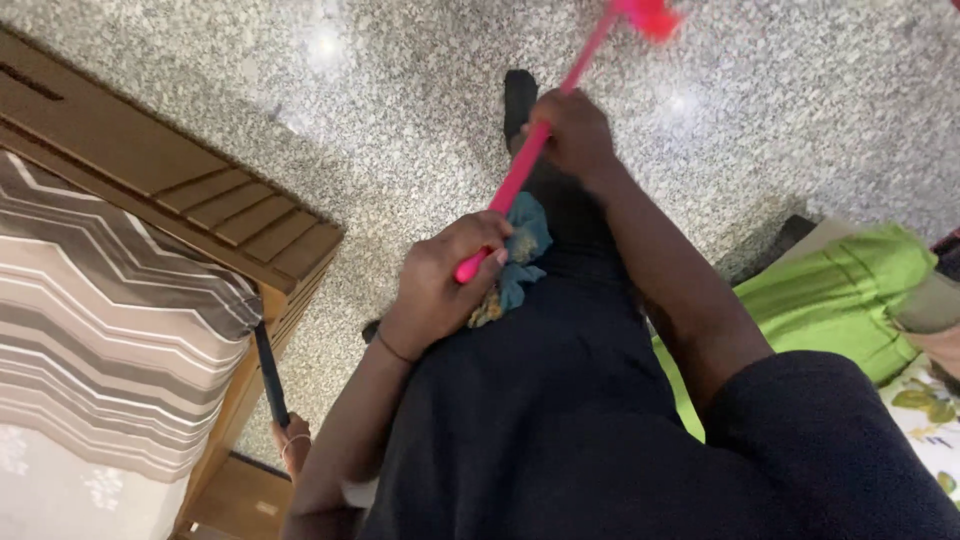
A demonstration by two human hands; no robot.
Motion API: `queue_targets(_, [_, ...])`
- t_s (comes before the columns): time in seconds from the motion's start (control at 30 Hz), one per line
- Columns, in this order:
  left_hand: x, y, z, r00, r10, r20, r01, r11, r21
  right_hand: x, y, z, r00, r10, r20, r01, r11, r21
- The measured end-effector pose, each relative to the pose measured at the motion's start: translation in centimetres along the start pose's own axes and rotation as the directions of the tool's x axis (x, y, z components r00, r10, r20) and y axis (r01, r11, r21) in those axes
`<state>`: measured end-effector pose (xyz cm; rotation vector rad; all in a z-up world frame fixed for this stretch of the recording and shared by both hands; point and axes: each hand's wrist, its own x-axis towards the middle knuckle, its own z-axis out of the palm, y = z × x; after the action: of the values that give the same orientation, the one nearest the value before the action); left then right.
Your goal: Dusting the floor and furniture in a bedroom using a pink hand duster.
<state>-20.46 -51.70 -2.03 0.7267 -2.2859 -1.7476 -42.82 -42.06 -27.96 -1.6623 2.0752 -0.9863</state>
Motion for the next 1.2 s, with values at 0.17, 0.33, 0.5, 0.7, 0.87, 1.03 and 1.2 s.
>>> queue_targets(0.17, [3.4, 1.9, -3.0, 0.998, -0.044, -0.051, 0.056, 0.963, 0.263, 5.8, 1.8, 12.5, 0.923, 0.154, 0.353, -0.333, 0.782, 0.527])
queue_targets(0.33, [5.2, 4.1, -5.5, 0.977, -0.148, -0.153, 0.195, 0.911, 0.363, 13.5, -3.6, 12.6, 0.856, -0.356, 0.375, 0.191, 0.892, 0.41])
queue_targets(0.5, [5.3, 6.3, -9.9, 0.988, -0.023, -0.152, 0.075, 0.935, 0.347, 16.6, -7.9, 8.6, 0.868, -0.344, 0.357, 0.207, 0.906, 0.369])
queue_targets(0.7, [3.5, 4.5, -15.6, 0.995, 0.081, -0.062, -0.066, 0.973, 0.22, 17.7, -9.4, 4.3, 0.916, -0.165, 0.366, 0.126, 0.984, 0.128])
queue_targets(0.87, [0.3, -2.9, -19.0, 0.993, 0.034, -0.115, -0.035, 0.999, -0.01, 17.6, -10.4, 8.7, 0.947, -0.032, 0.318, 0.044, 0.999, -0.029])
queue_targets(1.03, [-4.0, -8.7, -22.1, 0.962, 0.001, -0.272, -0.027, 0.995, -0.094, 19.9, -12.6, 17.0, 0.952, -0.057, 0.3, 0.042, 0.998, 0.057])
queue_targets(1.2, [-8.5, -10.6, -23.8, 0.905, -0.067, -0.419, 0.088, 0.996, 0.032, 21.6, -16.1, 27.0, 0.919, -0.185, 0.349, 0.061, 0.94, 0.337])
